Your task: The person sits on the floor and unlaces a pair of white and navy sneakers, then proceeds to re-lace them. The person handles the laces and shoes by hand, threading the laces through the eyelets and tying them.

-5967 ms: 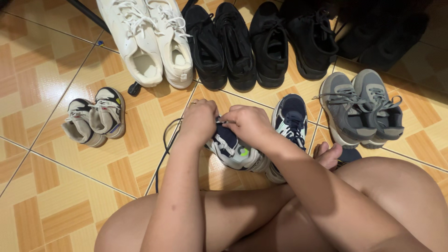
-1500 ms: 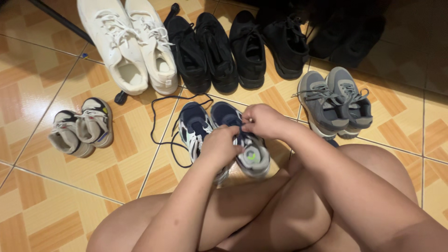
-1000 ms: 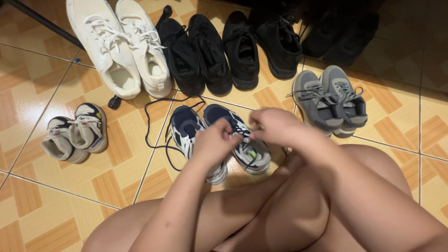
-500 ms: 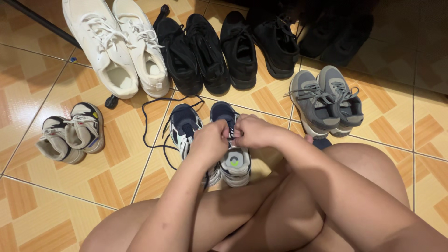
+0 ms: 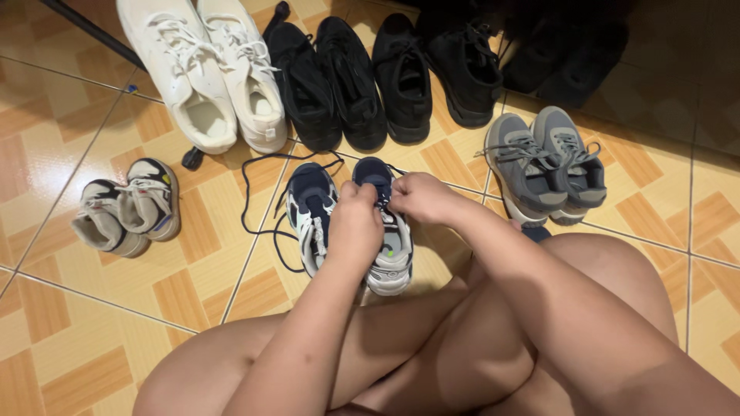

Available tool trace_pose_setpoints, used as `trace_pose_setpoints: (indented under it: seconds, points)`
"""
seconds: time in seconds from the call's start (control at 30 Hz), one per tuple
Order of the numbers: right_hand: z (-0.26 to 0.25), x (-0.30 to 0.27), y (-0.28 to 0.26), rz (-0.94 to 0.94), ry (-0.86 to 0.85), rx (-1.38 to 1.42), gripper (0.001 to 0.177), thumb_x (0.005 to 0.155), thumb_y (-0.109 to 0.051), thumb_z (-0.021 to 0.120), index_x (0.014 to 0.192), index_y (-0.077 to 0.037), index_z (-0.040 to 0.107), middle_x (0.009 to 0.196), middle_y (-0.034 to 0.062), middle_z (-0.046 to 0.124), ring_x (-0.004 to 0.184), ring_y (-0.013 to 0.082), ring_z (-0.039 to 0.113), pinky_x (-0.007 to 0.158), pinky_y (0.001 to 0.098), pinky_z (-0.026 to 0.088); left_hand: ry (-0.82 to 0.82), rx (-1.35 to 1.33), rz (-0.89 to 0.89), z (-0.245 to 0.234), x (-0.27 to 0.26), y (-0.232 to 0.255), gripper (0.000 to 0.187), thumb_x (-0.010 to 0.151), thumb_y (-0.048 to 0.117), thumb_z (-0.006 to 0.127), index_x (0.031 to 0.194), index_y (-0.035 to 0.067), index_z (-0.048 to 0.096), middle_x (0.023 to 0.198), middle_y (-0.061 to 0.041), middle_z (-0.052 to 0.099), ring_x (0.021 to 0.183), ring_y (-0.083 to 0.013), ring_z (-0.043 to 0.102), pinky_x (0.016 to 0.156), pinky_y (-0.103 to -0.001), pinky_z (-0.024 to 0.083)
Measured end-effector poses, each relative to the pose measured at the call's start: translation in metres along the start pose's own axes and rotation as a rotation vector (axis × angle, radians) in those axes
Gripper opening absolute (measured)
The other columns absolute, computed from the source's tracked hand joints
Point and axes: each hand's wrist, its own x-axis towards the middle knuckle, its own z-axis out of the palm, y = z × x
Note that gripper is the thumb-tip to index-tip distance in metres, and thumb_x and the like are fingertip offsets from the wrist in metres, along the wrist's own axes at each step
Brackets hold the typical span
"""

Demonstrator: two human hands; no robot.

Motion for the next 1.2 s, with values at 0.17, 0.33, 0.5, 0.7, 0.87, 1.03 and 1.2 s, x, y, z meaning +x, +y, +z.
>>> trace_pose_setpoints:
  seconds: [0.17,0.33,0.5,0.7,0.87,1.03,1.2]
  points:
    - [-0.007,-0.006,0.000,-0.015,0.183,-0.360,0.017,0.083,-0.027,0.071,0.087,-0.011,0.070,0.082,0.0126,0.073,0.083,0.0324,0.069,0.082,0.0479,0.049,-0.047,0.131,-0.059,-0.001,0.006,-0.007,0.016,0.080,-0.004,0.058,0.092,0.003,0.068,0.108,-0.025,0.065,0.091,-0.0458,0.067,0.083,-0.052,0.054]
    - [-0.036,-0.013,0.017,0.065,-0.023,-0.266,0.023,0.088,-0.035,0.069,0.091,-0.012,0.071,0.086,0.0092,0.075,0.087,0.0271,0.070,0.082,0.0409,0.051,-0.108,0.086,-0.137,-0.024,0.007,-0.021,0.012,0.080,0.001,0.060,0.089,0.004,0.068,0.099,-0.022,0.069,0.092,-0.0432,0.067,0.082,-0.051,0.052]
    - [-0.017,-0.017,0.011,-0.052,-0.082,-0.019,0.030,0.086,-0.041,0.075,0.096,-0.012,0.071,0.087,0.0059,0.074,0.081,0.0210,0.068,0.074,0.0366,0.053,-0.272,0.048,-0.263,-0.027,0.011,-0.014,0.011,0.085,0.006,0.059,0.088,0.008,0.070,0.097,-0.019,0.072,0.094,-0.0399,0.068,0.082,-0.048,0.053]
    - [-0.026,-0.023,-0.009,-0.016,-0.297,-0.103,0.039,0.070,-0.021,0.087,0.100,-0.007,0.068,0.082,0.0103,0.075,0.077,0.0206,0.071,0.070,0.0372,0.055,-0.154,-0.088,-0.024,-0.027,0.014,-0.001,0.014,0.078,0.005,0.062,0.089,0.007,0.071,0.092,-0.016,0.071,0.092,-0.0368,0.068,0.083,-0.046,0.054]
    - [-0.024,-0.031,-0.021,0.133,-0.294,-0.181,0.077,0.062,-0.032,0.096,0.120,-0.005,0.054,0.098,0.0169,0.070,0.095,0.0325,0.070,0.080,0.0418,0.055,-0.266,-0.004,0.201,-0.013,0.004,0.011,0.018,0.073,0.006,0.067,0.089,0.007,0.075,0.095,-0.014,0.070,0.100,-0.0363,0.063,0.089,-0.047,0.045]
    - [-0.015,-0.032,-0.035,0.112,-0.188,-0.384,0.062,0.066,-0.035,0.089,0.115,-0.008,0.064,0.110,0.0141,0.073,0.110,0.0328,0.068,0.090,0.0422,0.054,-0.364,0.113,0.144,-0.009,0.003,0.012,0.017,0.082,0.009,0.063,0.094,0.008,0.075,0.101,-0.011,0.069,0.108,-0.0328,0.062,0.097,-0.045,0.042]
    - [-0.011,-0.031,-0.034,-0.047,0.064,-0.297,0.052,0.067,-0.020,0.081,0.117,-0.017,0.067,0.114,0.0080,0.071,0.109,0.0316,0.066,0.086,0.0439,0.053,-0.360,0.077,0.080,0.002,0.003,0.008,0.022,0.081,0.021,0.067,0.087,0.001,0.074,0.105,-0.017,0.065,0.108,-0.0374,0.057,0.092,-0.049,0.039]
